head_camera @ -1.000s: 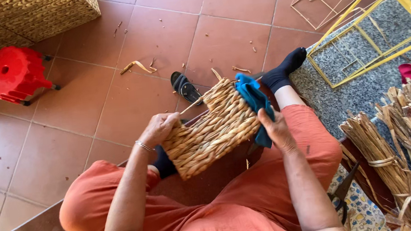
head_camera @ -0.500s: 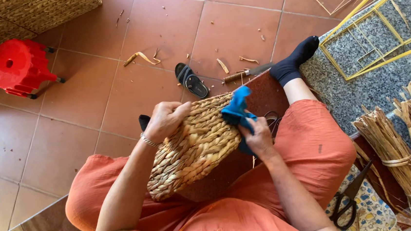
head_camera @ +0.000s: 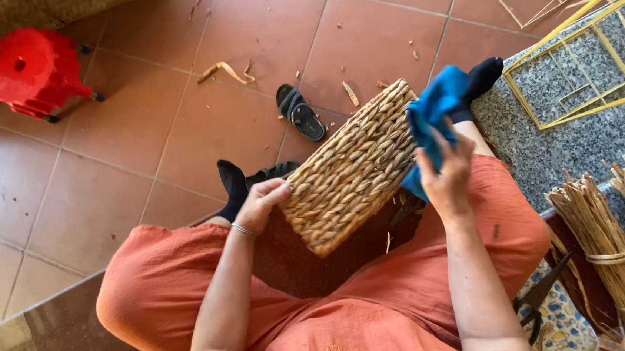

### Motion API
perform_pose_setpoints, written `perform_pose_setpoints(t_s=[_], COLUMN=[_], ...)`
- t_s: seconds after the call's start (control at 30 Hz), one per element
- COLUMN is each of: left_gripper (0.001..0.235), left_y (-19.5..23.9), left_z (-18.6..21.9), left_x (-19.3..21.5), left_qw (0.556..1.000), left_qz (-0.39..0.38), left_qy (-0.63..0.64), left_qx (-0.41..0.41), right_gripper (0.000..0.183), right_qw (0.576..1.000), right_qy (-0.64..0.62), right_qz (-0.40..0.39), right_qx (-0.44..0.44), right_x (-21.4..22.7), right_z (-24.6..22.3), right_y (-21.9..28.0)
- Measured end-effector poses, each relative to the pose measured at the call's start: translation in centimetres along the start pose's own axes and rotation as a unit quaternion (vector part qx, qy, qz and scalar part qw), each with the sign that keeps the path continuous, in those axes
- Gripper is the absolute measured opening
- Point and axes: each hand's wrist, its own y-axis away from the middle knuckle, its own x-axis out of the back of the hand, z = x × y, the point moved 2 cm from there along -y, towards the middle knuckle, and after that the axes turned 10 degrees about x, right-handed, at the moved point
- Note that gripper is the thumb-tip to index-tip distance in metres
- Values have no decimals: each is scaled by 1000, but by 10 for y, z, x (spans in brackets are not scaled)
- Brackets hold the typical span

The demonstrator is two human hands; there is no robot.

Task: The person wipes a woven basket with a blue cloth, then uses scissors to trim loose strands from the basket's edges. The person continues wiping the basket and rotates it to clean different sides.

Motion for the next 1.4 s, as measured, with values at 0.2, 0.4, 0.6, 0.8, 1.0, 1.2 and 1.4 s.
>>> perform_pose_setpoints(t_s=[0.2,0.4,0.6,0.8,1.0,1.2,1.4], left_gripper=[34,53,51,43,50,79,76], left_y=[-16,-28,-31,-22,-23,-42,-53], left_z=[-36,-33,-30,-23,-30,-60,-76], left_x=[36,19,27,10,7,28,37], left_qw=[994,905,932,913,913,965,895], left_qz=[75,271,268,300,311,253,-63], left_qy=[-48,-318,-234,-273,-261,55,418], left_qx=[60,74,66,-45,-34,50,145], right_gripper=[42,25,13,14,16,11,15], right_qw=[972,972,935,941,952,961,924], right_qy=[169,133,-19,66,235,120,-27], right_qz=[-30,-56,-97,-96,38,-52,-130], right_qx=[162,184,342,316,194,245,359], right_x=[-35,-67,-88,-68,-48,-91,-95], right_z=[-51,-101,-201,-130,-37,-138,-215], right_y=[-22,5,56,-4,-87,-20,50])
